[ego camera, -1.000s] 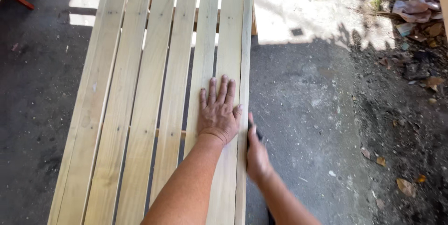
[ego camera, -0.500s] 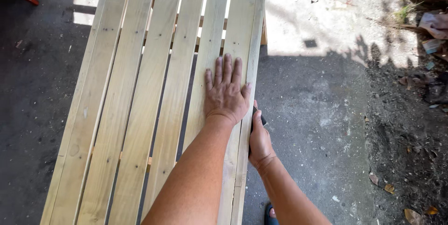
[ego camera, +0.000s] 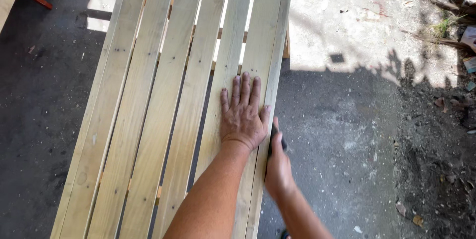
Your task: The person sands a slatted wooden bench with a sheet of sandpaper, first rubbing the bench top and seat slats, then the legs and side rails, and finally the edges and corners of the frame, steadying the bench with the other hand.
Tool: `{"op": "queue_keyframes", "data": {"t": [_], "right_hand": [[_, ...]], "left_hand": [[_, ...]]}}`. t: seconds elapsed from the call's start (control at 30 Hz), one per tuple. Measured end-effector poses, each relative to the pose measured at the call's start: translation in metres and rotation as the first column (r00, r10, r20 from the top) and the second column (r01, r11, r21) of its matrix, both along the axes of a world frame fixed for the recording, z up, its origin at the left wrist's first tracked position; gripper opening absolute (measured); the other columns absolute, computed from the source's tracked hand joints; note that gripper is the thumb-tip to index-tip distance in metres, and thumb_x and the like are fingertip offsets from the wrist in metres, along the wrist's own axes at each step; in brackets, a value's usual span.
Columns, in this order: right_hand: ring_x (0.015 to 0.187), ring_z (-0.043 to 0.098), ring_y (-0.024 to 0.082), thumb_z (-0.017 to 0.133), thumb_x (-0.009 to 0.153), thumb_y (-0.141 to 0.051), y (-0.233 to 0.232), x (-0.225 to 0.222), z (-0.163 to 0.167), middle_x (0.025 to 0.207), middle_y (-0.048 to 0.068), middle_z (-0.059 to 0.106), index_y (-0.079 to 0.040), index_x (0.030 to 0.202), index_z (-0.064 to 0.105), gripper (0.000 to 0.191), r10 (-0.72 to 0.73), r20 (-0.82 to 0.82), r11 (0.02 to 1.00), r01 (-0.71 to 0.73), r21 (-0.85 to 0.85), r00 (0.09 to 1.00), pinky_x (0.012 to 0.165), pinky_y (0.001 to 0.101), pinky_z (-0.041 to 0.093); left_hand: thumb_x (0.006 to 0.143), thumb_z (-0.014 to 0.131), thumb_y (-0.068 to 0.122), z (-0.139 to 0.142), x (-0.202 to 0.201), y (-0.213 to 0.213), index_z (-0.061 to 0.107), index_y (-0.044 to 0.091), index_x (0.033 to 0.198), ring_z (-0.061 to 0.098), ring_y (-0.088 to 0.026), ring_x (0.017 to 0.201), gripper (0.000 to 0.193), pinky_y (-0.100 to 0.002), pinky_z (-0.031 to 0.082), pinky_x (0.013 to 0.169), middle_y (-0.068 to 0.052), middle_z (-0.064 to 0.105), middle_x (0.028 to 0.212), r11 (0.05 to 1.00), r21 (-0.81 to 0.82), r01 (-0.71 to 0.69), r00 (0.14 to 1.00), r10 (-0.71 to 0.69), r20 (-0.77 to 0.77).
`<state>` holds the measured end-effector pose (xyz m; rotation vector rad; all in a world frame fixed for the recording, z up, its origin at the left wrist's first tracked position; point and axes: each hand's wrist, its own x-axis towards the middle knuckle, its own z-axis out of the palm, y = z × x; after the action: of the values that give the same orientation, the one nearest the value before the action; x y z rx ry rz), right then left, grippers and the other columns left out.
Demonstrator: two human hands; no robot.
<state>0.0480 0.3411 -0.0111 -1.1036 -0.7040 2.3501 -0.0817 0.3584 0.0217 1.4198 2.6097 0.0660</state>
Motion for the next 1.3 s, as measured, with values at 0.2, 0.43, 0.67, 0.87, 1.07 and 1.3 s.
{"op": "queue_keyframes", "data": {"t": [0.2, 0.43, 0.67, 0.87, 1.07, 1.3], "right_hand": [[0.150, 0.035, 0.018, 0.024, 0.106, -0.044, 0.010, -0.008, 0.002, 0.167, 0.005, 0.034, -0.024, 0.164, 0.017, 0.062, 0.036, 0.037, 0.993, -0.040, 0.108, 0.999, 0.121, 0.0353, 0.028], [0.157, 0.019, 0.023, 0.019, 0.107, -0.042, 0.011, -0.008, 0.026, 0.172, 0.010, 0.021, -0.019, 0.164, 0.010, 0.063, 0.107, 0.184, 0.931, -0.164, 0.326, 0.977, 0.124, 0.0353, 0.017], [0.154, 0.029, 0.027, 0.020, 0.105, -0.040, 0.033, -0.021, 0.010, 0.167, 0.016, 0.028, -0.023, 0.167, 0.002, 0.067, 0.124, 0.182, 0.954, -0.168, 0.249, 0.975, 0.123, 0.0370, 0.021], [0.161, 0.004, 0.030, 0.024, 0.108, -0.036, 0.001, -0.003, 0.012, 0.174, 0.020, 0.006, -0.009, 0.164, 0.003, 0.066, 0.118, 0.223, 0.774, -0.231, 0.589, 0.968, 0.126, 0.0398, 0.007], [0.162, -0.005, 0.032, 0.024, 0.110, -0.039, 0.045, -0.031, 0.019, 0.174, 0.022, -0.003, 0.000, 0.163, 0.000, 0.070, 0.109, 0.240, 0.658, -0.251, 0.710, 0.965, 0.129, 0.0415, 0.002], [0.163, -0.002, 0.032, 0.020, 0.110, -0.037, 0.060, -0.030, 0.008, 0.176, 0.019, 0.003, -0.001, 0.164, 0.009, 0.066, 0.063, 0.323, 0.613, -0.292, 0.734, 0.944, 0.129, 0.0401, 0.004]], "left_hand": [[0.100, 0.030, 0.048, -0.009, -0.002, 0.001, 0.012, 0.018, 0.163, 0.004, -0.027, 0.157, 0.072, -0.052, -0.003, 0.124, -0.008, 0.005, 0.171, 1.000, 0.030, -0.003, 1.000, 0.003, -0.003], [0.100, 0.030, 0.043, -0.015, -0.003, 0.000, 0.017, 0.022, 0.163, 0.008, -0.026, 0.156, 0.068, -0.051, -0.002, 0.124, -0.005, 0.009, 0.171, 0.995, 0.103, -0.004, 0.999, 0.009, -0.044], [0.102, 0.028, 0.041, -0.017, -0.004, 0.000, 0.020, 0.027, 0.162, 0.009, -0.024, 0.155, 0.062, -0.052, -0.001, 0.123, -0.001, 0.012, 0.170, 0.990, 0.138, -0.024, 0.999, 0.029, -0.035], [0.102, 0.029, 0.043, -0.013, -0.006, 0.002, 0.019, 0.028, 0.161, 0.010, -0.024, 0.154, 0.062, -0.052, 0.000, 0.123, -0.001, 0.012, 0.170, 0.984, 0.178, -0.006, 0.998, 0.018, -0.064], [0.105, 0.029, 0.038, -0.007, -0.033, 0.047, 0.020, 0.029, 0.162, 0.008, -0.023, 0.156, 0.058, -0.049, 0.001, 0.124, 0.000, 0.010, 0.170, 0.994, 0.106, -0.018, 1.000, 0.016, 0.026], [0.104, 0.028, 0.039, -0.014, -0.056, 0.088, 0.018, 0.027, 0.162, 0.009, -0.021, 0.157, 0.060, -0.050, 0.002, 0.125, 0.004, 0.012, 0.171, 0.995, 0.097, -0.032, 0.999, 0.031, 0.014]]}}
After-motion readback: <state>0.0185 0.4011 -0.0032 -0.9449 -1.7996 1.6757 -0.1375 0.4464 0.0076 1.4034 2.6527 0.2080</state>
